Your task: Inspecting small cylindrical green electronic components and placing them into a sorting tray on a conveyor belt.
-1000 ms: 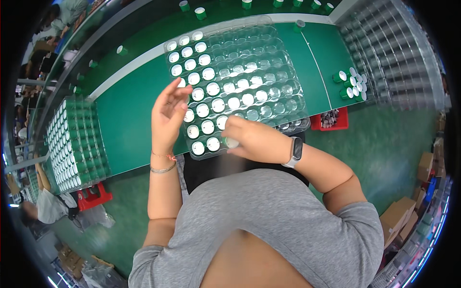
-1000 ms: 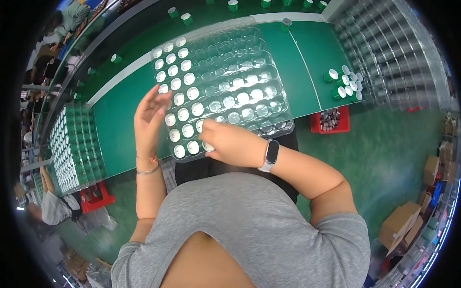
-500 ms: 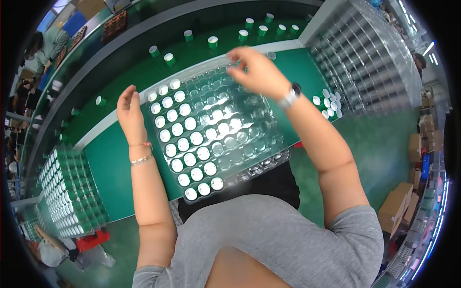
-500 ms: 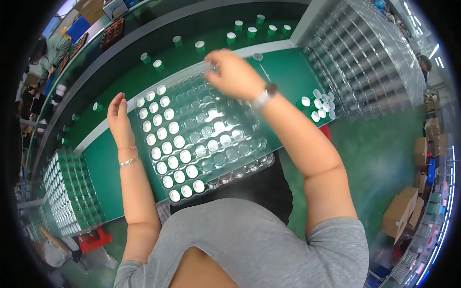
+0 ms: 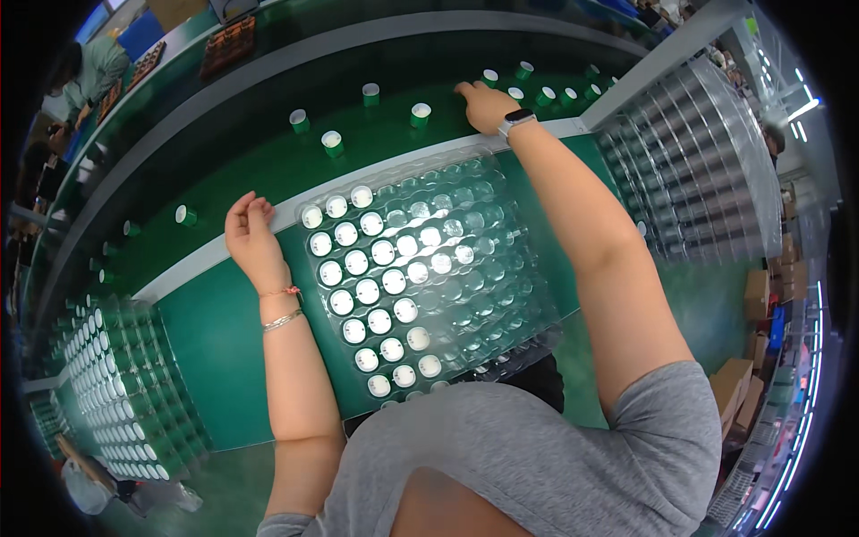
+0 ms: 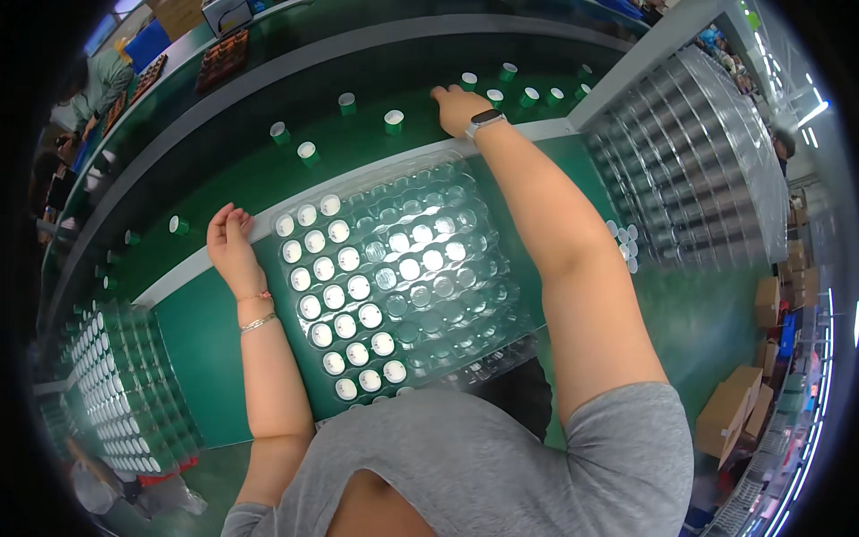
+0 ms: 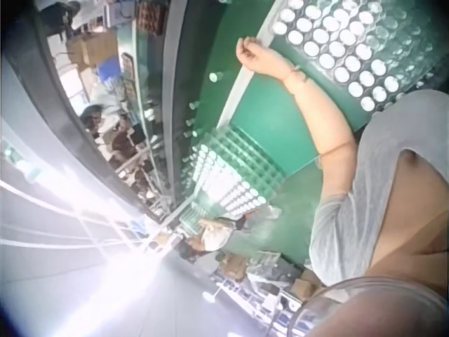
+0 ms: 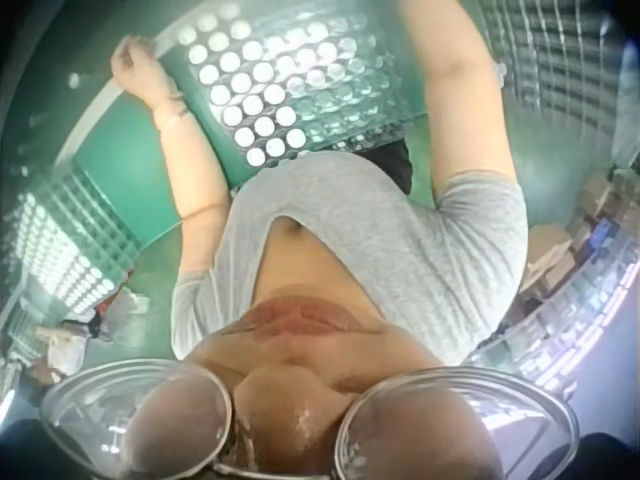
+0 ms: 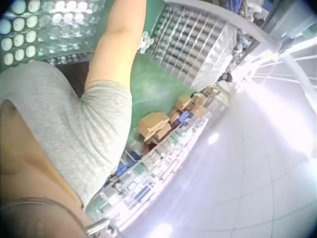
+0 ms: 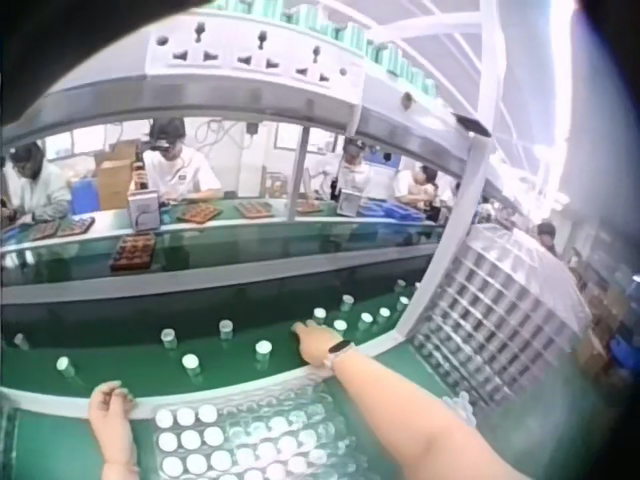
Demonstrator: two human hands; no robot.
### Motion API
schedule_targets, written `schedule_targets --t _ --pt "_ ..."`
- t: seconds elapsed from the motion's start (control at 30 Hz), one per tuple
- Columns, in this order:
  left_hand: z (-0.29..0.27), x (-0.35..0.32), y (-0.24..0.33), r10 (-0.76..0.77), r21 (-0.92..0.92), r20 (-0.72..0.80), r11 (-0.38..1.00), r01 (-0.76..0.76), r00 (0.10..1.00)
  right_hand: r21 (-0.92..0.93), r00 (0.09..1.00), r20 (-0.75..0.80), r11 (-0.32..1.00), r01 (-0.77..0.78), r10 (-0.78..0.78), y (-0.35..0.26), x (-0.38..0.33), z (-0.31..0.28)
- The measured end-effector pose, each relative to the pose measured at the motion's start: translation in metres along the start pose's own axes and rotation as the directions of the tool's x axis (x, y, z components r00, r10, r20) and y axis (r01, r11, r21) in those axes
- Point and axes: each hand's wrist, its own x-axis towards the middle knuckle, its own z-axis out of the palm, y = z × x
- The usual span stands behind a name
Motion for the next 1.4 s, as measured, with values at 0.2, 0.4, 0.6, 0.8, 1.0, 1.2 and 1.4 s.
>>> schedule_targets --t 0.2,0.4,0.6,0.8,1.0,1.2,1.4 --pt "0.006 -0.007 0.005 0.029 -0.019 0.075 0.999 -0.028 0.997 0.089 0.964 -0.094 0.962 0.257 -0.249 -0.059 -0.009 -0.011" --pt "0.008 -0.017 0.011 0.257 0.021 0.342 0.960 -0.281 0.904 0.106 0.954 -0.155 0.956 0.274 -0.256 -0.100 -0.029 -0.019" --pt "0.012 -0.025 0.019 0.178 -0.049 0.530 0.982 -0.180 0.829 0.676 0.855 -0.263 0.546 0.494 -0.447 -0.153 -0.112 -0.032" --pt "0.009 -0.026 0.021 0.049 0.059 0.685 0.991 -0.122 0.727 0.645 0.782 -0.312 0.484 0.591 -0.539 -0.165 -0.128 -0.009" --pt "0.013 -0.020 0.019 0.210 -0.058 0.621 0.973 -0.223 0.755 0.816 0.875 -0.255 0.394 0.423 -0.410 -0.157 -0.128 0.005" --pt "0.019 -0.025 0.024 0.099 -0.090 0.596 0.994 -0.056 0.797 0.829 0.825 -0.447 0.186 0.527 -0.346 -0.151 -0.122 0.011" --pt "0.016 -0.021 0.018 0.199 -0.065 0.633 0.977 -0.204 0.748 0.928 0.873 -0.332 0.042 0.371 -0.358 -0.156 -0.124 0.011"
